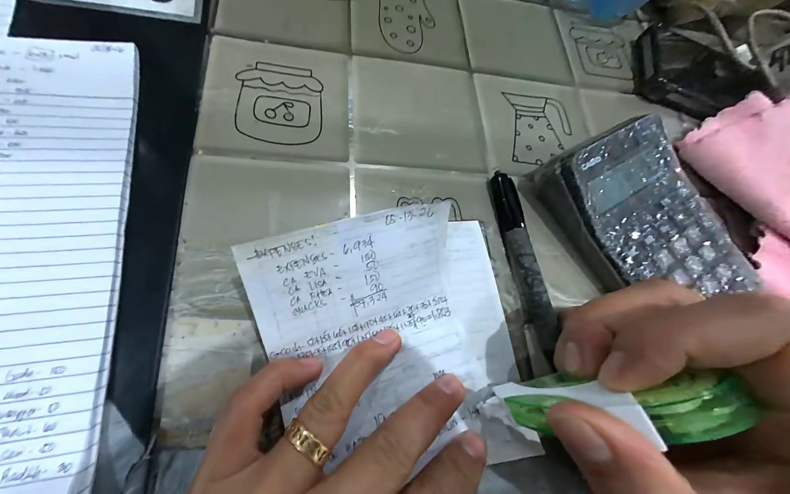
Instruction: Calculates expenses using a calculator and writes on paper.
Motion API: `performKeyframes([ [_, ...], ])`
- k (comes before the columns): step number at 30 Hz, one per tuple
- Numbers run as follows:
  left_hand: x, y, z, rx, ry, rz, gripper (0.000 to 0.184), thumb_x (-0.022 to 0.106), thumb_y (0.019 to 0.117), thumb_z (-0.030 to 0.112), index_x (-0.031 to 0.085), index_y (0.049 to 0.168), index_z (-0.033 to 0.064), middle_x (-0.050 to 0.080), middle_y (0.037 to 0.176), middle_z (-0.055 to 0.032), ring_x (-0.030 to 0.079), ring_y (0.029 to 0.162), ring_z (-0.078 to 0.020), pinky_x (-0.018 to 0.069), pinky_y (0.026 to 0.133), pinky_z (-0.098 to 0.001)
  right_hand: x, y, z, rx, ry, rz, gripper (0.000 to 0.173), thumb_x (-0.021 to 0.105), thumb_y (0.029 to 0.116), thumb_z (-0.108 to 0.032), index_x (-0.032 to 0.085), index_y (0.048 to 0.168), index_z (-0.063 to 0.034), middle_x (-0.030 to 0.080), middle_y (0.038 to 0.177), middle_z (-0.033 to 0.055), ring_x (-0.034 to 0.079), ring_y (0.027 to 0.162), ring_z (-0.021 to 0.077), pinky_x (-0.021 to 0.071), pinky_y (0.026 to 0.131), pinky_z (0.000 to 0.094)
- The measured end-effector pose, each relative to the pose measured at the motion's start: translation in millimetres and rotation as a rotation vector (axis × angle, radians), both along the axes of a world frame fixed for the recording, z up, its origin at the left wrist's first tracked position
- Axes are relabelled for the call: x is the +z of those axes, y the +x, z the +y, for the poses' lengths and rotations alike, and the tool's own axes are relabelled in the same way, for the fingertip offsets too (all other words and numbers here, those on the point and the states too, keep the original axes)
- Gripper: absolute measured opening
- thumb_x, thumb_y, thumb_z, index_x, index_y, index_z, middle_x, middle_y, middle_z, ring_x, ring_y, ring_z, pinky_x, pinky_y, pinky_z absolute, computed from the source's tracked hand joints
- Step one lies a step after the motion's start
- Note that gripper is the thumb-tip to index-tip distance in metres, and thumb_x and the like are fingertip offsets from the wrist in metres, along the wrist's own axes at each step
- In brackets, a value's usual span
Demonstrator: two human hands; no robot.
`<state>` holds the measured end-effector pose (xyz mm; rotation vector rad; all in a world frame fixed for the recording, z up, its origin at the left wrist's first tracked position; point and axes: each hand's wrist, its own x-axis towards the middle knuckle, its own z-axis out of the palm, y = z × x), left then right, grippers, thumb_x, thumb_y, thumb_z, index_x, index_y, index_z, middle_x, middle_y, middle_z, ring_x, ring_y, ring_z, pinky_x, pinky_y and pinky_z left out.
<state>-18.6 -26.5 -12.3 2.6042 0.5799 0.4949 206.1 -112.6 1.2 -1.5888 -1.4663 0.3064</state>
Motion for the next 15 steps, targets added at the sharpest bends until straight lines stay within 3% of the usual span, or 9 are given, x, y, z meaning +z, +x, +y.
performKeyframes([
  [15,-1.5,-0.6,-1.2,0.009,-0.013,-0.022,0.033,0.063,0.0973,0.05,0.074,0.125,0.0362,0.065,0.14,0.0133,0.046,0.144,-0.0181,0.0293,0.111,-0.0469,-1.6,-2.4,-1.2,-0.039,-0.022,-0.131,0.023,0.069,0.0927,-0.038,0.054,0.096,-0.021,0.059,0.091,-0.0113,0.059,0.087,-0.0039,0.0485,0.071,0.0121],
])
